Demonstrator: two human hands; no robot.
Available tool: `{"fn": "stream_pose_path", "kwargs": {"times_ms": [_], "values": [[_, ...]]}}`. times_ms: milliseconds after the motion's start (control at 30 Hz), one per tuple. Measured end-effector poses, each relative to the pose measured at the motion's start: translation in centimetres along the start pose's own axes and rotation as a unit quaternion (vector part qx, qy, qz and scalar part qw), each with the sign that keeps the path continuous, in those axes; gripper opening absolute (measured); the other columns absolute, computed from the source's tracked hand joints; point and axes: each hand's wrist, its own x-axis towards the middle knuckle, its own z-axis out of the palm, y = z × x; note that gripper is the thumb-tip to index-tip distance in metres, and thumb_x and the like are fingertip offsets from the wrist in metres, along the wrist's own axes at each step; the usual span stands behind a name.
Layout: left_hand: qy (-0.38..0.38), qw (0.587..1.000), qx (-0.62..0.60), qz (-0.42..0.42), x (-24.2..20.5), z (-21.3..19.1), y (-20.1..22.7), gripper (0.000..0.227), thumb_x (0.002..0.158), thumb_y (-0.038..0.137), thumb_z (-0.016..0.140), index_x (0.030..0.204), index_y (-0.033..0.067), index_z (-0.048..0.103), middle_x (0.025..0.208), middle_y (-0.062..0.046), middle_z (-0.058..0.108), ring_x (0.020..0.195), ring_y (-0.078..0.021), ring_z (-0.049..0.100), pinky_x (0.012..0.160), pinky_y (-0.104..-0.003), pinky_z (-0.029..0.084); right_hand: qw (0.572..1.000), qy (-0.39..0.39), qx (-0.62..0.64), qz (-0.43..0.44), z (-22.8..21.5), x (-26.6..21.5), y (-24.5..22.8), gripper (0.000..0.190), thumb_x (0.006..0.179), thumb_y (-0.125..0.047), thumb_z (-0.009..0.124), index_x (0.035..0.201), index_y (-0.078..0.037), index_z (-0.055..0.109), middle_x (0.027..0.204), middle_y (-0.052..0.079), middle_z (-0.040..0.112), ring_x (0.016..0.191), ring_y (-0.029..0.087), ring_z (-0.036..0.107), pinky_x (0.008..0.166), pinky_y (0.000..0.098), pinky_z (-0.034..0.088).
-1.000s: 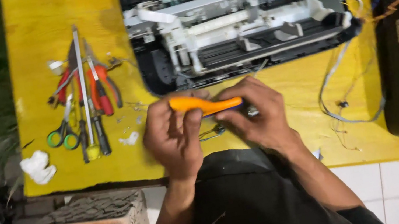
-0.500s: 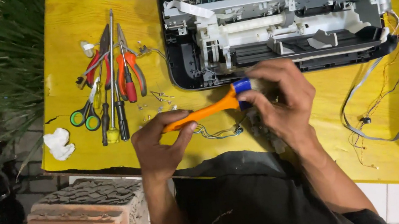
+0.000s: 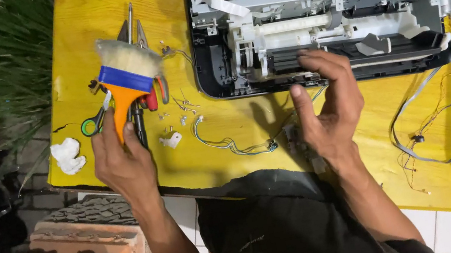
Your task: The person cleans a small white plastic component with a brush and then reassembles it into the internal mechanism of a disassembled printer. They carefully align the part with the printer's carriage and secure it in place.
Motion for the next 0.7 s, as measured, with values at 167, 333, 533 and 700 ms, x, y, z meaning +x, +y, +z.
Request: {"fn": "stream_pose_path", "kwargs": {"times_ms": [167, 333, 533, 700], "values": [[0.007, 0.999, 0.009, -0.031, 0.0, 2.5, -1.1, 0.023, 0.105, 0.003, 0.069, 0.126, -0.0038, 0.064, 0.101, -0.021, 0.067, 0.091, -0.0409, 0.069, 0.082, -0.048, 0.055, 1.000, 0.001, -0.023, 0.006, -0.8, -0.1, -0.6, 0.023, 0.102, -0.005, 0.065, 0.118, 0.011, 0.063, 0.110, 0.024, 0.064, 0.104, 0.044, 0.065, 0.094, 0.0511, 0.052], [0.021, 0.999, 0.037, -0.026, 0.2, 4.1, -1.3, 0.019, 0.105, 0.007, 0.070, 0.120, -0.0029, 0.065, 0.097, -0.018, 0.064, 0.091, -0.0403, 0.067, 0.086, -0.048, 0.053, 0.999, 0.010, -0.034, 0.020, -1.5, -0.6, -0.3, 0.020, 0.101, -0.002, 0.064, 0.116, 0.011, 0.065, 0.108, 0.024, 0.066, 0.102, 0.043, 0.066, 0.092, 0.0511, 0.052], [0.044, 0.995, 0.086, -0.014, 0.2, 4.7, -2.1, 0.019, 0.099, 0.012, 0.078, 0.115, 0.0033, 0.073, 0.099, -0.014, 0.058, 0.095, -0.0388, 0.061, 0.086, -0.050, 0.050, 0.999, 0.020, -0.047, 0.018, -1.7, -2.5, 1.9, 0.018, 0.102, -0.004, 0.064, 0.114, 0.009, 0.068, 0.105, 0.022, 0.069, 0.097, 0.044, 0.067, 0.089, 0.0515, 0.052], [0.013, 0.991, 0.134, 0.026, -0.2, 5.5, -2.8, 0.029, 0.095, 0.013, 0.084, 0.120, 0.0013, 0.076, 0.106, -0.017, 0.060, 0.099, -0.0403, 0.061, 0.087, -0.051, 0.048, 0.998, 0.019, -0.044, 0.030, -2.4, -1.6, 1.0, 0.013, 0.098, -0.004, 0.066, 0.105, 0.004, 0.073, 0.097, 0.017, 0.073, 0.091, 0.041, 0.070, 0.086, 0.0502, 0.055]]}}
